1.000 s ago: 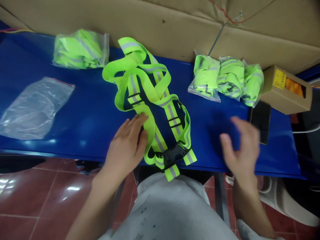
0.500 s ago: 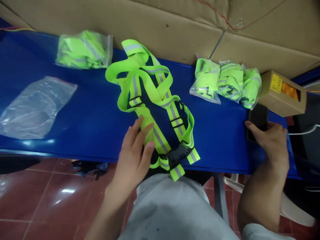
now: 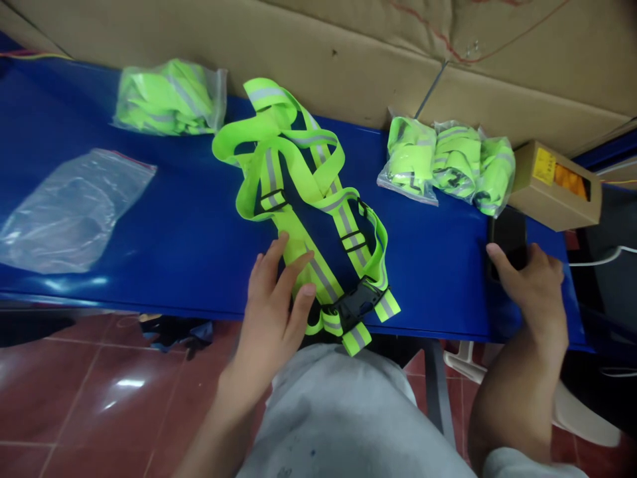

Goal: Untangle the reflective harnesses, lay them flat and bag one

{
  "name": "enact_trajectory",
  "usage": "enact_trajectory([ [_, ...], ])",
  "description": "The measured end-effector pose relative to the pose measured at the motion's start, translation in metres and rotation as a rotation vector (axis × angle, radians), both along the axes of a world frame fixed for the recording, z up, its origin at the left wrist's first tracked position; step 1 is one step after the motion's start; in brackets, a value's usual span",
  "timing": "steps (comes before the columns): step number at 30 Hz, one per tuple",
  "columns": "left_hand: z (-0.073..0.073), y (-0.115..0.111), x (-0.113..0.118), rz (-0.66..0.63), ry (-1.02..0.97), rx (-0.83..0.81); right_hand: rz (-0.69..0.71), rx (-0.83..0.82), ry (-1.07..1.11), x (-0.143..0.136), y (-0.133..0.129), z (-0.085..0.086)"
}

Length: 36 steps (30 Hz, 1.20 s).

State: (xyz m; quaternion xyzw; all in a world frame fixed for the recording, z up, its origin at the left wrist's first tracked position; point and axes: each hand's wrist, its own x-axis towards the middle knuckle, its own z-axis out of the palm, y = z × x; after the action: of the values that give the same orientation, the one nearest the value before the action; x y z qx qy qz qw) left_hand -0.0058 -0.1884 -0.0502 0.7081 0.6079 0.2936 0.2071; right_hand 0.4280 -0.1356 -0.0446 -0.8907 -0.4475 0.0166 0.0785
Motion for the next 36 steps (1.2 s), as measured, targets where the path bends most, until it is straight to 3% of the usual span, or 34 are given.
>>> enact_trajectory([
  [3, -0.001, -0.005, -0.003, -0.031, 0.013, -0.006, -0.033, 0.069, 0.060, -0.012, -0.015, 0.001],
  [6, -0.002, -0.009, -0.003, -0.054, 0.006, 0.005, 0.088, 0.288, -0.072, -0.031, -0.033, -0.001],
  [9, -0.002, -0.009, 0.001, -0.084, 0.004, 0.031, 0.375, 0.478, -0.116, -0.060, -0.050, -0.004],
  [11, -0.003, -0.008, 0.005, -0.105, 0.030, 0.035, 0.604, 0.438, -0.039, -0.078, -0.058, -0.006],
  [13, -0.004, -0.007, 0.006, -0.113, 0.063, 0.032, 0.737, 0.386, 0.010, -0.083, -0.062, -0.007],
  [15, -0.005, -0.006, 0.007, -0.110, 0.080, 0.032, 0.716, 0.366, -0.003, -0.072, -0.065, -0.006],
  [19, -0.006, -0.006, 0.005, -0.108, 0.081, 0.039, 0.545, 0.447, -0.117, -0.016, -0.079, -0.002],
  [23, -0.006, -0.005, 0.006, -0.097, 0.083, 0.053, 0.560, 0.402, -0.135, 0.028, -0.089, -0.002],
  [26, -0.007, -0.005, 0.007, -0.084, 0.088, 0.064, 0.595, 0.344, -0.109, 0.040, -0.076, -0.004],
  [32, -0.009, -0.003, 0.008, -0.076, 0.099, 0.079, 0.544, 0.322, -0.089, 0.050, -0.022, -0.003],
  [36, -0.008, -0.004, 0.007, -0.078, 0.084, 0.086, 0.570, 0.373, -0.036, 0.050, -0.013, -0.006],
])
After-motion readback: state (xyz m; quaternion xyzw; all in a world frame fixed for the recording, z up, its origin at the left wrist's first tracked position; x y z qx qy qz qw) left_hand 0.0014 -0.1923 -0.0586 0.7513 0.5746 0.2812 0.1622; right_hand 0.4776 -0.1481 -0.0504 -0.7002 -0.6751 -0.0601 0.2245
